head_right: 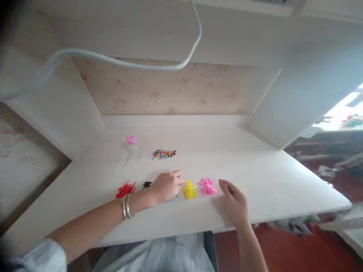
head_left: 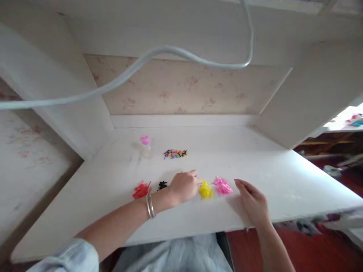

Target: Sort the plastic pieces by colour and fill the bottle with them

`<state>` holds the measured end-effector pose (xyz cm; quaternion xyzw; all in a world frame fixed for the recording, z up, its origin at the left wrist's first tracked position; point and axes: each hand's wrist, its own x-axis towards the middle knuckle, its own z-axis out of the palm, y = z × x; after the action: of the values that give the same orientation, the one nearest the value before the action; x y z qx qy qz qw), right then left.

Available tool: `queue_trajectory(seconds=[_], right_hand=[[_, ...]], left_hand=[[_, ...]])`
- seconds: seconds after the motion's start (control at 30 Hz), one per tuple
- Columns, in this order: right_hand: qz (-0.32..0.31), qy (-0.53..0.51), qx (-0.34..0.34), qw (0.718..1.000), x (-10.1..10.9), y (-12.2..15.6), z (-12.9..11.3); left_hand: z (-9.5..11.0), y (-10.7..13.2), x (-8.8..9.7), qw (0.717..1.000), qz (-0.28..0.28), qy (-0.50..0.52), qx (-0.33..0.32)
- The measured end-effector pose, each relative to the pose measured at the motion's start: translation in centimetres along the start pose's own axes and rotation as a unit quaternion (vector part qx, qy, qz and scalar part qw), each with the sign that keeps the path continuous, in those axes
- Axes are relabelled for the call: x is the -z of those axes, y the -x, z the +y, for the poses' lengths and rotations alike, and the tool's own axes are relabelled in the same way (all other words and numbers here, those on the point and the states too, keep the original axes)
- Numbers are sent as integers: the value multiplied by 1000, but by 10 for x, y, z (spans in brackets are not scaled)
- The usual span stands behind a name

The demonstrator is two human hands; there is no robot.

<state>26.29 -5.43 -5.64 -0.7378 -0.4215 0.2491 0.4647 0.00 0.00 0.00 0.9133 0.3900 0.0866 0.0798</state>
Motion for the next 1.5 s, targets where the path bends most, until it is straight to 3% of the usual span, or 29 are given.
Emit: queue_trajectory(seconds=[0.17, 0.3, 0.47, 0.67, 0.77, 0.87, 1.0, 1.13, 1.2, 1.33, 1.5], right_hand=[[-3, -10, 22, 1000, 0, -1, 1], [-1, -10, 21, 1000, 0, -1, 2], [-11, -9, 19, 1000, -1, -1, 1], [-28, 0, 14, 1000, -1, -4, 0], [-44, 23, 22, 999, -3, -10, -9], [-82, 81, 70, 991, -12, -15, -36], [-166, 190, 176, 952, -40, -14, -87], [-226, 305, 255, 889, -88, -17, -120], [-229, 373, 246, 865, -114, -24, -125], [-213, 419, 233, 851, -154, -40, -125], [-207, 436, 238, 842, -173, -46, -126]], left_hand=[[-1, 0, -2, 1000, -4, 1, 2], [-12, 6, 9, 1000, 14, 2, 17], [-38, 30, 35, 991, 101, 75, 45], [-66, 97, 56, 954, 206, 174, 134], [-78, 143, 49, 926, 230, 210, 213], [-91, 185, 31, 897, 239, 222, 298], [-107, 217, 8, 861, 249, 220, 384], [-114, 222, 0, 842, 268, 227, 409], [-114, 220, -1, 846, 270, 229, 399], [-113, 220, -2, 858, 266, 228, 376], [-113, 222, -1, 865, 262, 217, 368]])
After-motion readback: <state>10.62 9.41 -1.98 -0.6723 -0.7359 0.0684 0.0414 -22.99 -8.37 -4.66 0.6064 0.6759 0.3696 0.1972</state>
